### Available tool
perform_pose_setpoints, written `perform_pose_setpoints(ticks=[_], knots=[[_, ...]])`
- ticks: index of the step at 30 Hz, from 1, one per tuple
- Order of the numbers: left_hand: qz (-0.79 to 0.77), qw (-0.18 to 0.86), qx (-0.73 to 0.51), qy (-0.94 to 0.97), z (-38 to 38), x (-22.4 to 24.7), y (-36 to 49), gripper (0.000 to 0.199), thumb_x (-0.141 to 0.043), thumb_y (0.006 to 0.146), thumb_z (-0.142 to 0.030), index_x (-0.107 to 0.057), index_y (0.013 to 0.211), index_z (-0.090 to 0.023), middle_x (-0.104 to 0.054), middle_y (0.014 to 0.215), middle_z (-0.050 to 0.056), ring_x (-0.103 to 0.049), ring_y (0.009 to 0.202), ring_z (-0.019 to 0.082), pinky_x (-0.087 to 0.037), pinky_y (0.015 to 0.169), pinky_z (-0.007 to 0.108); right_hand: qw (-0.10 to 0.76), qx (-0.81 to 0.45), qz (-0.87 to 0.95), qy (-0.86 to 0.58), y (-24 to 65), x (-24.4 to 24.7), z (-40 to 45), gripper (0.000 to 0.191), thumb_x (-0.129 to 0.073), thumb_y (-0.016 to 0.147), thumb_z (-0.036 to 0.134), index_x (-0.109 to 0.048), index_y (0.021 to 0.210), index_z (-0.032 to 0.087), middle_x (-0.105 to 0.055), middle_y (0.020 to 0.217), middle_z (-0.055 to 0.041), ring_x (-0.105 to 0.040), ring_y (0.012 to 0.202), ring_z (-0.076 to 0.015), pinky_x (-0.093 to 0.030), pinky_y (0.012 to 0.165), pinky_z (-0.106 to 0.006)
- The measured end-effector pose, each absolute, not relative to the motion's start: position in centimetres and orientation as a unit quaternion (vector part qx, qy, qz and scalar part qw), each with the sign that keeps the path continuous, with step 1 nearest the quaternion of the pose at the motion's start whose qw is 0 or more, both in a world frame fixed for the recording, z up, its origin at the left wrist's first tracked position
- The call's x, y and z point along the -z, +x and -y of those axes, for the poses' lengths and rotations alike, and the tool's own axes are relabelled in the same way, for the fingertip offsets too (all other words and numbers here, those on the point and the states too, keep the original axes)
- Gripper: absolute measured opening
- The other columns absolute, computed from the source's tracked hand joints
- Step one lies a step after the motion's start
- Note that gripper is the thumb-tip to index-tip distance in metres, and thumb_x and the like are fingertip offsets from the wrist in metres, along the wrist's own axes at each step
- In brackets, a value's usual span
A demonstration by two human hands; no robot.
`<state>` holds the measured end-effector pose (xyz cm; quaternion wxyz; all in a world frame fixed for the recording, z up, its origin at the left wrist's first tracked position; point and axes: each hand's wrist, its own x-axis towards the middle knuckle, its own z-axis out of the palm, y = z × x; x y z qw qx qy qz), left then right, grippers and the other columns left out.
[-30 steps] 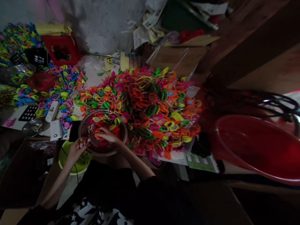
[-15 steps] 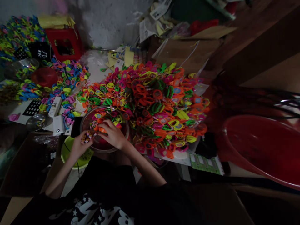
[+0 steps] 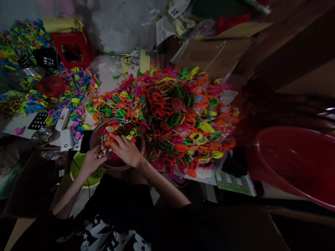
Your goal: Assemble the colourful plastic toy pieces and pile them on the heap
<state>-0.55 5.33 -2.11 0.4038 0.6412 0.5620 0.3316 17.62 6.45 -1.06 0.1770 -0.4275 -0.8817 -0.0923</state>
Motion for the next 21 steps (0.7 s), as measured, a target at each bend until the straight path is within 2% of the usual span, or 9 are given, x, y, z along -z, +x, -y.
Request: perform_pose_setpoints(ticks=[5,8,13,15,17,21], knots=[[-0.565,0.432,-0.318,0.626,-5.8,1.8,-0.4,0.018,-0.061,0.061,-0.018,-0.062,0.077,-0.014,-0.065,0.067,-0.001,-0.057,0.062,0.013,-0.046,0.061,0.022,0.151,0.146,0.9,-0.382,18.0,1.7,-6.5,0.028,-0.045,0.092,0.021,-0.061,0.115,0.017,-0.061,0.119,-0.0081,-0.052,0.099,-0.0214,-0.049,0.077,-0.03],[-0.555,0.463,-0.324,0.611,-5.6,2.1,-0.2,0.017,-0.061,0.059,-0.02,-0.062,0.075,-0.014,-0.064,0.065,-0.002,-0.055,0.06,0.013,-0.045,0.06,0.022,0.151,0.151,0.915,-0.343,18.6,1.5,-6.7,0.026,-0.045,0.092,0.018,-0.062,0.112,0.015,-0.063,0.118,-0.007,-0.052,0.097,-0.0214,-0.048,0.073,-0.03],[-0.561,0.483,-0.336,0.582,-5.5,2.2,0.1,0.015,-0.062,0.061,-0.029,-0.056,0.063,-0.016,-0.059,0.058,-0.002,-0.052,0.057,0.013,-0.042,0.055,0.022,0.191,0.127,0.923,-0.31,18.5,2.4,-6.2,0.018,-0.049,0.092,0.023,-0.065,0.095,0.015,-0.068,0.099,-0.0083,-0.056,0.09,-0.0198,-0.045,0.07,-0.03],[-0.563,0.473,-0.342,0.585,-5.8,1.6,0.1,0.016,-0.062,0.062,-0.031,-0.058,0.064,-0.015,-0.061,0.06,-0.001,-0.054,0.059,0.013,-0.044,0.057,0.022,0.201,0.099,0.935,-0.276,17.7,3.4,-5.5,0.018,-0.05,0.092,0.025,-0.064,0.089,0.015,-0.068,0.09,-0.008,-0.057,0.085,-0.0179,-0.045,0.07,-0.029],[-0.56,0.462,-0.344,0.596,-6.3,0.9,0.0,0.017,-0.063,0.062,-0.03,-0.061,0.07,-0.015,-0.065,0.066,0.0,-0.056,0.063,0.014,-0.046,0.061,0.023,0.198,0.072,0.945,-0.251,17.0,4.2,-4.8,0.016,-0.051,0.091,0.023,-0.064,0.089,0.014,-0.067,0.089,-0.0084,-0.058,0.088,-0.0175,-0.046,0.07,-0.028],[-0.559,0.448,-0.35,0.603,-6.8,-0.2,-0.6,0.019,-0.063,0.061,-0.027,-0.062,0.076,-0.015,-0.068,0.071,0.0,-0.059,0.067,0.016,-0.048,0.065,0.024,0.185,0.003,0.916,-0.357,17.4,3.9,-5.0,0.026,-0.051,0.091,0.037,-0.063,0.093,0.015,-0.065,0.095,-0.0101,-0.059,0.092,-0.0192,-0.049,0.066,-0.027]])
